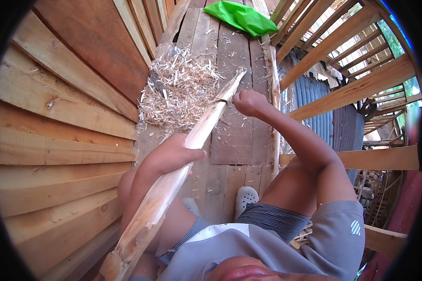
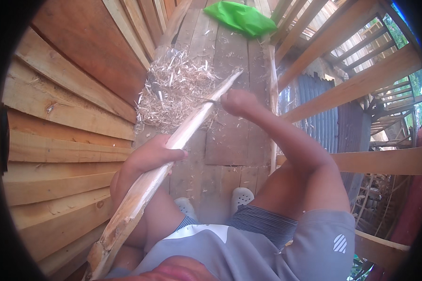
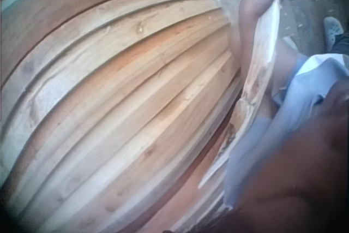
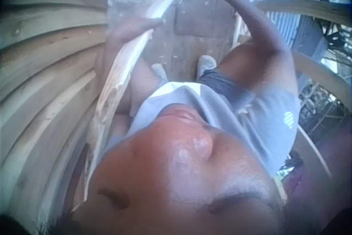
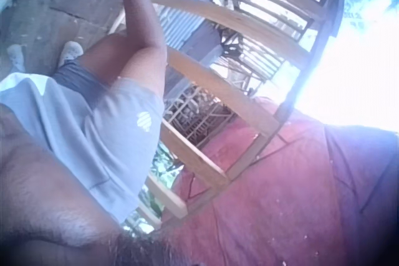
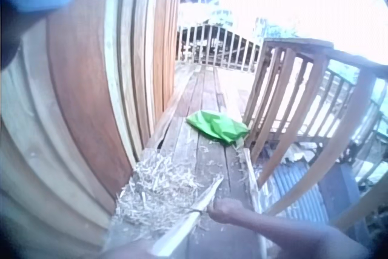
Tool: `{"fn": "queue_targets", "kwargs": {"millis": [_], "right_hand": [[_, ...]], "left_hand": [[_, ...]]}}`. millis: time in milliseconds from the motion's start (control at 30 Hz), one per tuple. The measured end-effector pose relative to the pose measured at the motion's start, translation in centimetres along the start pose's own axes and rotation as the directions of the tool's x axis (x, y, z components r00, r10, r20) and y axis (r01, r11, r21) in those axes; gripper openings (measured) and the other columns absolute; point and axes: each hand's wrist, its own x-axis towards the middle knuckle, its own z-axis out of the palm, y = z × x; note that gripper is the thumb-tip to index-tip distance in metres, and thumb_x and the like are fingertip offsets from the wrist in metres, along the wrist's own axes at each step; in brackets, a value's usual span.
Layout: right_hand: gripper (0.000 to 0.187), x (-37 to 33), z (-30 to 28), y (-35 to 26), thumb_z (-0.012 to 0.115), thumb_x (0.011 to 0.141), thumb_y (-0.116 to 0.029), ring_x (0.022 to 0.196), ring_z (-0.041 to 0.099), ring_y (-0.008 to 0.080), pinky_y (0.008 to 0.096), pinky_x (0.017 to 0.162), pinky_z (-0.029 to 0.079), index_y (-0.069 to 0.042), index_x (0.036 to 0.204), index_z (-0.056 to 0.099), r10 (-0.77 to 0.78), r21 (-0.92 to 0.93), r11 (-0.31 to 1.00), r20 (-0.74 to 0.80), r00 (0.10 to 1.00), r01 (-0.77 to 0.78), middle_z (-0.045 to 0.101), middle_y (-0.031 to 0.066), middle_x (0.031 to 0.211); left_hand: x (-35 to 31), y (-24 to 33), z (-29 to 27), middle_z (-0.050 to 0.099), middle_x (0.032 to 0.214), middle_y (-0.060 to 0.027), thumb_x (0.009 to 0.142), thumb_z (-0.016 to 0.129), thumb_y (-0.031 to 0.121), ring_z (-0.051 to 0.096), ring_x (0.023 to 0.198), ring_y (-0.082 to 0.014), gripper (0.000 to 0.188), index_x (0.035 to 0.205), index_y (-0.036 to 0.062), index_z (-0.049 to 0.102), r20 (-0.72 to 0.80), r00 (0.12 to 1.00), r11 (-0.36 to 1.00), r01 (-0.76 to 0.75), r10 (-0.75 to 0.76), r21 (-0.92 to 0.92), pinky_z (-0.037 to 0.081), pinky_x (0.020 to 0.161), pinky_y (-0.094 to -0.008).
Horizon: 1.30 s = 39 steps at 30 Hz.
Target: The person sits on a wooden floor and uses a knife to shave thin strips from a long piece of wood, gradually tapering one end into a point. Wood shavings accumulate on the floor as the person continues to shape the wood.
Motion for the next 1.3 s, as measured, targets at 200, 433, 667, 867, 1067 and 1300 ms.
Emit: {"fn": "queue_targets", "kwargs": {"millis": [200,433,667,867,1067,1300], "right_hand": [[0.043,-2.6,-0.5,-3.4,0.039,0.091,-0.032,0.084,0.064,0.0444,0.0516,0.076,0.052,0.000,0.083,0.067,-0.215,-0.083,0.973,0.010,0.977,0.215,0.066,0.0261,0.088],[0.045,-4.4,-2.1,-3.3,0.038,0.091,-0.032,0.080,0.064,0.0441,0.0514,0.074,0.051,0.001,0.077,0.066,-0.207,-0.107,0.973,-0.013,0.978,0.204,0.066,0.0265,0.085],[0.041,-3.2,0.3,-4.0,0.041,0.090,-0.029,0.074,0.064,0.0434,0.0519,0.070,0.051,-0.001,0.070,0.063,-0.126,0.028,0.991,-0.125,0.984,0.131,0.066,0.0230,0.074],[0.038,-2.0,0.9,-1.8,0.042,0.090,-0.031,0.073,0.065,0.0409,0.0504,0.073,0.053,-0.005,0.079,0.069,-0.331,-0.229,0.932,-0.230,0.915,0.280,0.066,0.0232,0.078],[0.047,0.7,-1.4,11.6,0.034,0.093,-0.032,0.106,0.064,0.0338,0.0461,0.087,0.051,-0.003,0.099,0.069,0.158,-0.275,0.948,-0.031,0.987,-0.160,0.067,0.0194,0.111],[0.044,-6.9,-2.6,-5.7,0.036,0.092,-0.030,0.090,0.065,0.0426,0.0511,0.086,0.050,0.001,0.089,0.067,-0.174,-0.135,0.973,0.087,0.981,0.185,0.067,0.0266,0.094]], "left_hand": [[-1.2,1.0,0.3,0.064,0.085,-0.0100,0.079,0.071,0.020,0.062,0.072,-0.0153,0.044,0.113,-0.0050,0.058,-0.067,0.998,0.994,0.023,-0.016,0.109,0.051,0.059,-0.0306],[0.5,-0.1,0.1,0.065,0.092,-0.0115,0.078,0.071,0.021,0.062,0.080,-0.0172,0.048,0.116,-0.0042,0.058,-0.045,0.997,0.962,-0.050,0.064,0.268,0.050,0.072,-0.0323],[0.0,-0.8,0.4,0.067,0.084,-0.0167,0.072,0.070,0.019,0.065,0.066,-0.0198,0.044,0.107,-0.0076,0.061,-0.147,0.986,0.972,-0.040,0.076,0.233,0.052,0.062,-0.0343],[1.2,1.1,0.6,0.065,0.078,-0.0123,0.073,0.069,0.016,0.063,0.059,-0.0193,0.038,0.102,-0.0070,0.061,-0.087,0.991,0.981,-0.085,0.101,0.173,0.050,0.053,-0.0335],[-1.5,2.8,2.9,0.067,0.080,-0.0132,0.072,0.072,0.020,0.063,0.065,-0.0190,0.038,0.099,-0.0057,0.064,-0.057,0.990,0.920,-0.095,0.126,0.379,0.050,0.060,-0.0317],[-1.7,-0.9,2.2,0.066,0.080,-0.0109,0.074,0.074,0.019,0.062,0.066,-0.0175,0.038,0.102,-0.0048,0.064,-0.064,0.995,0.980,-0.064,0.077,0.187,0.050,0.062,-0.0313]]}}
